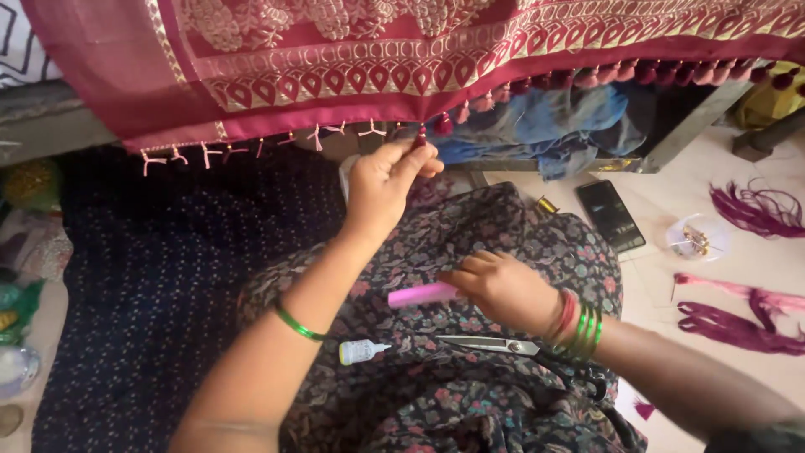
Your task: Tying decorative tassels and knots onto the border of a saree fabric.
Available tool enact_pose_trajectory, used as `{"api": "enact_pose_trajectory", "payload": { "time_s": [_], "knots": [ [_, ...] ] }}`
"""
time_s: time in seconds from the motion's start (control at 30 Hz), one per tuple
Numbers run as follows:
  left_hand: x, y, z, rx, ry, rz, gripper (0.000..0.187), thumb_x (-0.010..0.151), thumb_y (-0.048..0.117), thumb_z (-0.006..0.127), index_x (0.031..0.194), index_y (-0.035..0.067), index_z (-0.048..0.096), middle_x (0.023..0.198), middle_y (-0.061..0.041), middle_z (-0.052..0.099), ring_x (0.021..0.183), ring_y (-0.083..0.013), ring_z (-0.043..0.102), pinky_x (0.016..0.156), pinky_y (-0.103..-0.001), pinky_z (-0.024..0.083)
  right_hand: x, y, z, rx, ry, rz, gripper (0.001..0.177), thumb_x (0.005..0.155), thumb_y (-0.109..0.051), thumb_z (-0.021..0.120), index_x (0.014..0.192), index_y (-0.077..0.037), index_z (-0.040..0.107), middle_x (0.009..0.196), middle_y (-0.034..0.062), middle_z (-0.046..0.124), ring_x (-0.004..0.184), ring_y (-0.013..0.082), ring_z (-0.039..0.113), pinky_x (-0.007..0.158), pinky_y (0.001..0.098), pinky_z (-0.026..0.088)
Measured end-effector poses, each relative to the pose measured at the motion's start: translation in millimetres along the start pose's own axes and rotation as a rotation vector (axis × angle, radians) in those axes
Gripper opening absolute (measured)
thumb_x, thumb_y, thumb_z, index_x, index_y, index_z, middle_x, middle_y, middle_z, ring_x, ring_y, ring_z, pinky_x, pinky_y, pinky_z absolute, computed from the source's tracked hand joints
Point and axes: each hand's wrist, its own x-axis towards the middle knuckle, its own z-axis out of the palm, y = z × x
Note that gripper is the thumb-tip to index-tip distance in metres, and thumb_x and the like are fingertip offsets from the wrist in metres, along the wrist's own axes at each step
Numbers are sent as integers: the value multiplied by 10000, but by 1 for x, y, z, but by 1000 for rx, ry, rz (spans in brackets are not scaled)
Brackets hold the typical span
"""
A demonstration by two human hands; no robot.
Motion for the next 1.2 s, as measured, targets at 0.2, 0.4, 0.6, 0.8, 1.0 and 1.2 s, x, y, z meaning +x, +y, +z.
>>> {"api": "enact_pose_trajectory", "payload": {
  "time_s": [0.2, 0.4, 0.6, 0.8, 1.0, 1.2],
  "knots": [
    [-9, -35, -14, 95, -80, -121, 297, 875, 210, 775, 1093, 8, 762, 990, -67, 800, 905, -98, 734, 834, -259, 575, -65, -4, 22, -119, 193, 125, 344, 790, -111, 699, 1131, -73, 692, 915, 61, 648, 848, 271, 624, 750, 406, 528],
    [26, 11, -13, -348, -131, -51, 458, 858, 276, 822, 1216, 48, 647, 1173, 21, 713, 1122, -100, 666, 1022, -291, 515, -161, 9, 66, 41, -184, 382, 367, 719, -123, 730, 1082, -177, 734, 968, 56, 625, 911, 260, 623, 801, 376, 533],
    [39, 15, 11, -417, -230, -77, 319, 1054, 253, 674, 1087, -45, 781, 1055, -71, 793, 1008, -142, 672, 986, -292, 503, -195, 1, 48, 27, -87, 376, 470, 714, -123, 719, 1167, -67, 606, 1008, 98, 592, 1001, 311, 591, 846, 390, 526],
    [20, 5, 16, -202, -128, -50, 279, 1043, 263, 628, 1072, 5, 731, 959, -66, 786, 918, -114, 735, 903, -278, 567, -245, 24, 67, -18, -376, 599, 452, 826, -239, 734, 1195, -102, 511, 1102, 109, 603, 1084, 304, 620, 890, 394, 541],
    [9, -33, 0, -101, -191, 3, 274, 995, 246, 716, 1109, -2, 745, 1084, -81, 782, 1011, -127, 734, 939, -291, 578, -248, 56, 32, 414, -285, 565, 521, 798, -54, 677, 1313, -108, 623, 1145, 142, 755, 925, 309, 738, 771, 409, 594],
    [22, 13, -11, -228, -142, 30, 298, 1038, 246, 703, 1183, -13, 724, 1112, -67, 753, 1015, -96, 672, 954, -261, 528, -186, 45, -53, 457, -459, 775, 328, 845, -209, 789, 1163, -155, 730, 724, 66, 773, 577, 185, 658, 557, 334, 593]
  ]
}}
